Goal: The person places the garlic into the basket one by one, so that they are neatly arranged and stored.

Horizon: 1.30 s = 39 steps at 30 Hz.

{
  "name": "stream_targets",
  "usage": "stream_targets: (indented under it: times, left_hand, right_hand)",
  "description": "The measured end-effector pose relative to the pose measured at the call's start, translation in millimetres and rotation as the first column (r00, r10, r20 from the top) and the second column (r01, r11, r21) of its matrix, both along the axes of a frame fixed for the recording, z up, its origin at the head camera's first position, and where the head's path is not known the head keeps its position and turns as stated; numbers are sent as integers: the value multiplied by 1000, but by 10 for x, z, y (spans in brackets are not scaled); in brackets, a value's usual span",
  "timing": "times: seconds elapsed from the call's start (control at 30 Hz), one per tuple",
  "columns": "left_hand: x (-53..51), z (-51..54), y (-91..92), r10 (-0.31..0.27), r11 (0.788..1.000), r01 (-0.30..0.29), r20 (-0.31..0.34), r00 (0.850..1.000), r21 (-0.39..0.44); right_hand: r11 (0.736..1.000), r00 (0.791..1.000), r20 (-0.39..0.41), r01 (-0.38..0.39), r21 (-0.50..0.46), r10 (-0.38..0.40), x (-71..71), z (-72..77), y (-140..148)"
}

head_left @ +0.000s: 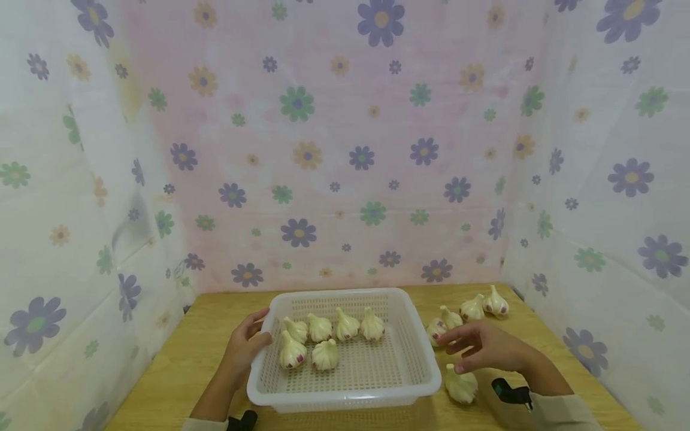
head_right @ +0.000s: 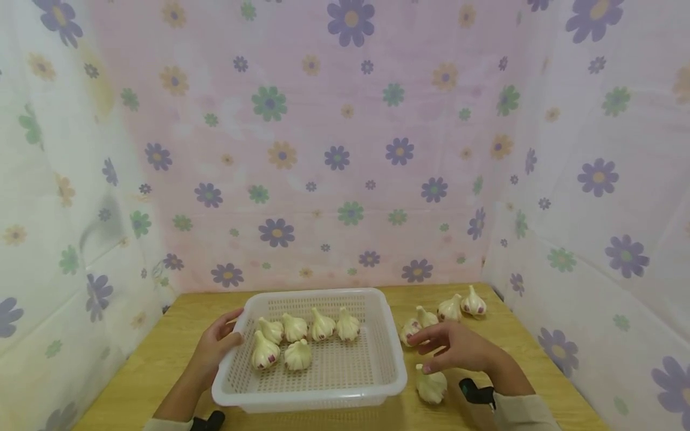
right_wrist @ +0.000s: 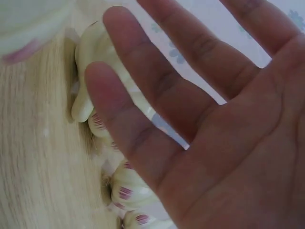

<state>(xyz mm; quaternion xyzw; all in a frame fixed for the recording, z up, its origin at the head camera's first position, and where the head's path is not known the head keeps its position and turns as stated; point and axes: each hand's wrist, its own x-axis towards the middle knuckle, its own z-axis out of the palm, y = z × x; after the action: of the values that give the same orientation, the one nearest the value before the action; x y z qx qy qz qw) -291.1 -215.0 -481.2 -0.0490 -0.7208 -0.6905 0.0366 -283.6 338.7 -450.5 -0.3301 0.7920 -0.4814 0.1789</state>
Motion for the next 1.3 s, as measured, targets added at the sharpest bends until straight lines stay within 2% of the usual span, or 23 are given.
stream_targets:
  times: [0.2, 0.37, 0.53, 0.83, 1.3]
  left_hand:
    - [20, -5, 9, 6, 1000, -6, 8, 1000, 4]
    - [26, -4, 2, 0, 1000, 0, 5, 1000, 2]
    - [15, 5, 5, 7, 1000, -7, 1, 1000, -5]
    - [13, 27, 18, 13, 1000, -13, 0, 1000, -8]
    - [9, 12, 23, 19, 1000, -19, 5, 1000, -12]
  right_hand:
    - [998, 999, 21, -36, 43, 35, -9, -72, -1]
    - [993, 990, 81, -118, 0, 118, -34, -105, -9]
    - [989, 987, 59, -149, -19, 150, -69, -134, 9]
    - [992, 992, -3, -127, 24, 127, -81, -153, 46]
    - [996, 998, -59, -27, 83, 32, -35, -100, 70]
